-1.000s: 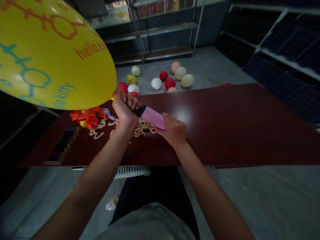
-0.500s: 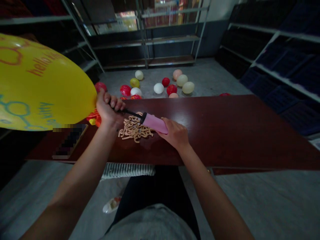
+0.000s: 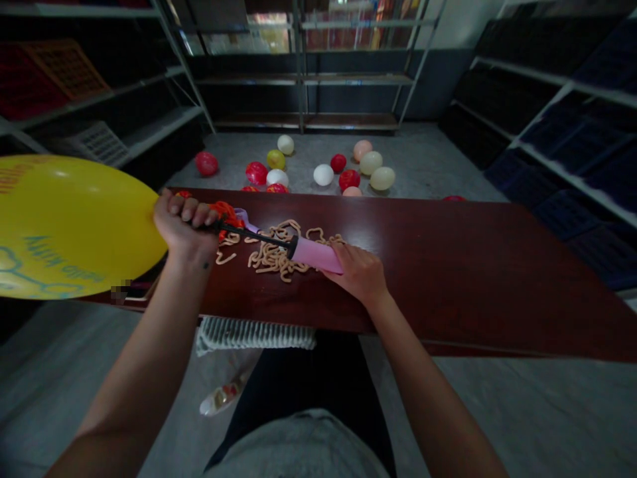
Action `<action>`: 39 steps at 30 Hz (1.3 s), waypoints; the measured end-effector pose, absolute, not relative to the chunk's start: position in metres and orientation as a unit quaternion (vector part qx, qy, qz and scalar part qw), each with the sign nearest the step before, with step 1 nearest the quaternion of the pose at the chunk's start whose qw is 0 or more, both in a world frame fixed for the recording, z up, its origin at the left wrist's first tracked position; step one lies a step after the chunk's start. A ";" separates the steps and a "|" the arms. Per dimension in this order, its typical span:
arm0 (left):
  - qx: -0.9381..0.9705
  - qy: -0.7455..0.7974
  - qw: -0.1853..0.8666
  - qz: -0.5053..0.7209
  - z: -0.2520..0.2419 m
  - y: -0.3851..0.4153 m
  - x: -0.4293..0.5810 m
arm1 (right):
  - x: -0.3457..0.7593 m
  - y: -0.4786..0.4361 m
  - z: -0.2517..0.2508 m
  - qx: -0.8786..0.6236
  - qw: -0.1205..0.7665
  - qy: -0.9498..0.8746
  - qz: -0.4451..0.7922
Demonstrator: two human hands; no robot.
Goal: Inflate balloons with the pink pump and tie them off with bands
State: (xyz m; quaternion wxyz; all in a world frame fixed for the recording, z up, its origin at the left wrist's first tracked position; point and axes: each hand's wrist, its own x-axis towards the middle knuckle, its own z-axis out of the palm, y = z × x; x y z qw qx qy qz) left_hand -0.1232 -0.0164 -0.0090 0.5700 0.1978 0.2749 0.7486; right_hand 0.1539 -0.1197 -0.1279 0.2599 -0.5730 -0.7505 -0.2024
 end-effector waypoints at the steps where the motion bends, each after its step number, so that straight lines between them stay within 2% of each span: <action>1: 0.201 0.262 0.570 0.752 -0.007 -0.014 -0.119 | 0.154 -0.120 -0.128 -0.577 0.268 -0.745 -0.201; 5: 0.219 0.223 0.578 0.754 0.009 -0.004 -0.095 | 0.157 -0.119 -0.129 -0.596 0.311 -0.710 -0.211; 12: 0.255 0.249 0.534 0.766 0.037 -0.006 -0.025 | 0.164 -0.118 -0.133 -0.637 0.361 -0.653 -0.196; 19: 0.316 0.243 0.651 0.647 0.014 -0.028 0.051 | 0.167 -0.117 -0.133 -0.670 0.396 -0.603 -0.173; 22: 0.308 0.259 0.666 0.628 0.003 -0.031 0.063 | 0.167 -0.117 -0.132 -0.676 0.398 -0.597 -0.167; 29: 0.312 0.236 0.658 0.643 0.001 -0.026 0.039 | 0.163 -0.118 -0.128 -0.662 0.371 -0.632 -0.157; 39: 0.260 0.224 0.645 0.682 0.020 -0.017 -0.048 | 0.156 -0.120 -0.127 -0.589 0.345 -0.693 -0.233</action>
